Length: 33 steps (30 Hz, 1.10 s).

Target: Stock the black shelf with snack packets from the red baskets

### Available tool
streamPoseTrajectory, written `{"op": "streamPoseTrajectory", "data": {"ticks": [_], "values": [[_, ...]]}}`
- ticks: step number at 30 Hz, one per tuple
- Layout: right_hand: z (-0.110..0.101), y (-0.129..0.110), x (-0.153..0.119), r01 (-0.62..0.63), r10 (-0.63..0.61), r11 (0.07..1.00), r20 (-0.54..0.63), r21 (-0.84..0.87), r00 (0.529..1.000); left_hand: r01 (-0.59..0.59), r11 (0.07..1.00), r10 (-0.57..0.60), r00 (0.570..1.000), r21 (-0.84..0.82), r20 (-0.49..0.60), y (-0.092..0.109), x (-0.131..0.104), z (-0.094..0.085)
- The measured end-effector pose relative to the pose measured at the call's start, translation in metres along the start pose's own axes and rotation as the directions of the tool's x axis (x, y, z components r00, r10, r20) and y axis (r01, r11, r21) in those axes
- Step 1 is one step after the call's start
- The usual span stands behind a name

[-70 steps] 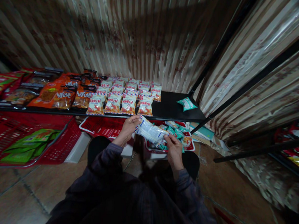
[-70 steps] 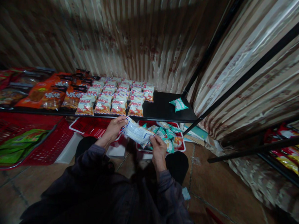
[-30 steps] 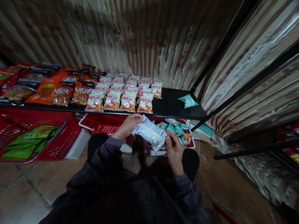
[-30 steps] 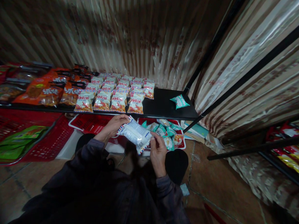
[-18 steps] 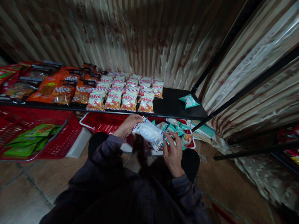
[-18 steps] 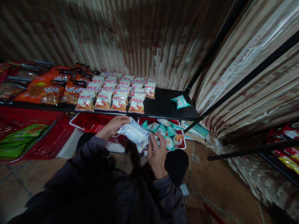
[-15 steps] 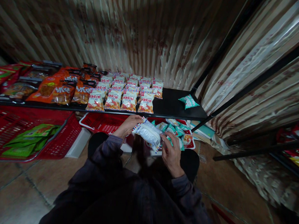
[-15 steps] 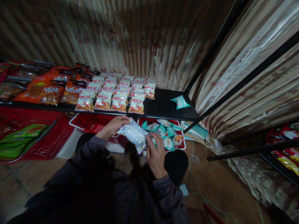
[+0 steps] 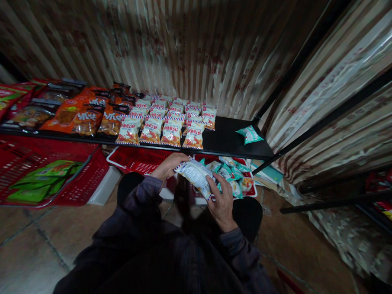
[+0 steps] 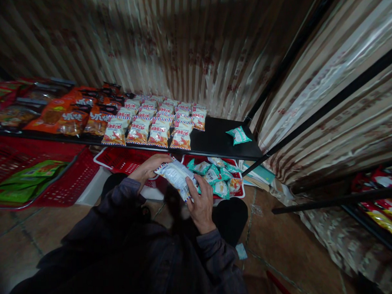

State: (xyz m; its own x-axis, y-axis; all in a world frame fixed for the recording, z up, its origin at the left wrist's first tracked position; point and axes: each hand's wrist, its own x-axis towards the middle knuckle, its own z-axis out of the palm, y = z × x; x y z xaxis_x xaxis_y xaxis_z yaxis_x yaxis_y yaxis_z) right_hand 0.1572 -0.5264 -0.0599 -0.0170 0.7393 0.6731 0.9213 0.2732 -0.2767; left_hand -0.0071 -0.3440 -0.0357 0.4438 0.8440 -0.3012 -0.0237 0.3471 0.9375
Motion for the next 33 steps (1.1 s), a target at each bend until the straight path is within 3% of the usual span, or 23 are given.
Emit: {"op": "streamPoseTrajectory", "data": {"ticks": [8,12,15,18,21,26,33], "values": [[0.005,0.007,0.000,-0.089,0.101,0.984,-0.075,0.157,0.992,-0.015,0.997,0.019,0.998,-0.076,0.058,0.003,-0.005,0.006],[0.008,0.005,0.000,-0.216,0.247,0.934,-0.075,0.285,0.966,0.050,0.989,-0.039,0.996,-0.139,0.085,0.004,-0.007,0.010],[0.008,-0.001,0.003,-0.400,0.460,0.818,-0.052,0.412,0.887,0.063,0.982,-0.042,0.992,-0.180,0.115,0.005,-0.008,0.010],[0.008,-0.005,0.006,-0.583,0.668,0.612,0.045,0.535,0.743,0.024,0.972,0.012,0.988,-0.234,0.153,0.005,-0.010,0.009],[0.010,-0.006,0.007,-0.646,0.771,0.433,0.114,0.629,0.627,-0.035,0.978,0.075,0.979,-0.206,0.189,0.003,-0.010,0.008],[0.017,-0.006,0.004,-0.697,0.827,0.275,0.206,0.663,0.523,-0.086,0.991,0.103,0.981,-0.104,0.167,-0.002,-0.007,0.007],[0.024,-0.013,0.001,-0.690,0.854,0.112,0.285,0.715,0.435,-0.132,0.990,0.135,0.989,-0.053,0.055,0.003,-0.011,0.015]]}}
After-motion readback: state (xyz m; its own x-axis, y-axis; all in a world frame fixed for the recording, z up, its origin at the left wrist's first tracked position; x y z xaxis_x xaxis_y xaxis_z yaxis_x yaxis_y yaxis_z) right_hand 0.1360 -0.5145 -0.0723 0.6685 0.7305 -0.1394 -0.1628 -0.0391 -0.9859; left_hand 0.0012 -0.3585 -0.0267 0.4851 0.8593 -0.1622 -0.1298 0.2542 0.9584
